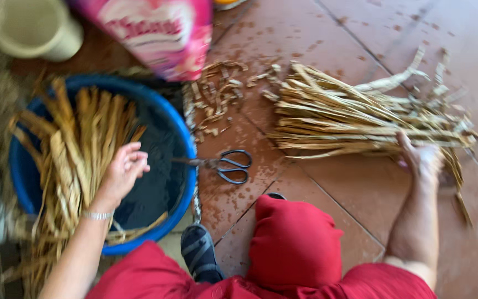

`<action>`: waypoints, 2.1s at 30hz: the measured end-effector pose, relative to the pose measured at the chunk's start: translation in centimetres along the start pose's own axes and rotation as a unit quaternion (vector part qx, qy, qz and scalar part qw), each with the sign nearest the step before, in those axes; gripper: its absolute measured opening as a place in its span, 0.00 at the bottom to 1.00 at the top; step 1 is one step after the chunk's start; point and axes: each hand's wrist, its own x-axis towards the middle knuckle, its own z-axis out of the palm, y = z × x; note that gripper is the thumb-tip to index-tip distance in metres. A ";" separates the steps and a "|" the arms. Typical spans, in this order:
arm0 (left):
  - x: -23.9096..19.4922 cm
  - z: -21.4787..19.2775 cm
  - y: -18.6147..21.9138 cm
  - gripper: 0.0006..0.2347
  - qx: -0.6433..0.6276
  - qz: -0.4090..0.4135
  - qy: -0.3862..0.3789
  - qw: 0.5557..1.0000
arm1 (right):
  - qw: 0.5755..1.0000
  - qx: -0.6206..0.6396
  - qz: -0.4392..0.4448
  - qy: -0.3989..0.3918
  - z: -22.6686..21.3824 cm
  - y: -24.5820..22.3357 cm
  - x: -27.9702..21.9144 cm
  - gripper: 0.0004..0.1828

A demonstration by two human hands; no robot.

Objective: The person sits on a tiled floor and processes dried plant stalks. They repeatedly pull the stalks from a blue basin, strip the outer layers by hand, and use scissors to trim the ends. The processed stalks are placed into a pile on the floor.

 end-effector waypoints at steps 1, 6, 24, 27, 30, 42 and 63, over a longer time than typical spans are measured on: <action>-0.2 -1.5 -0.7 0.20 0.003 -0.015 0.020 1.000 | 0.987 -0.155 -0.034 0.015 -0.8 -0.4 -0.4 0.52; -3.1 -6.9 -6.6 0.15 -0.041 -0.109 0.147 0.982 | 0.935 -0.236 -0.261 0.048 -1.6 -7.6 -3.8 0.34; 1.0 0.7 -20.7 0.24 0.468 0.025 0.181 0.865 | 0.470 -0.256 -0.777 -0.332 22.2 -33.4 -50.3 0.25; 1.3 1.5 -23.8 0.28 0.426 -0.103 0.140 0.888 | 0.533 -0.140 -0.697 -0.458 30.1 -29.7 -52.5 0.20; -0.2 1.7 -24.5 0.30 0.398 -0.192 0.038 0.896 | 0.607 -0.114 -0.590 -0.520 37.6 -24.3 -51.4 0.20; -4.0 3.2 -19.4 0.18 -0.262 0.006 0.133 0.956 | 0.748 0.155 -0.245 -0.597 44.1 -24.6 -49.6 0.33; -6.2 5.0 -5.6 0.09 -0.043 0.164 0.283 0.944 | 0.666 0.446 -0.217 -0.558 35.9 -27.6 -53.3 0.15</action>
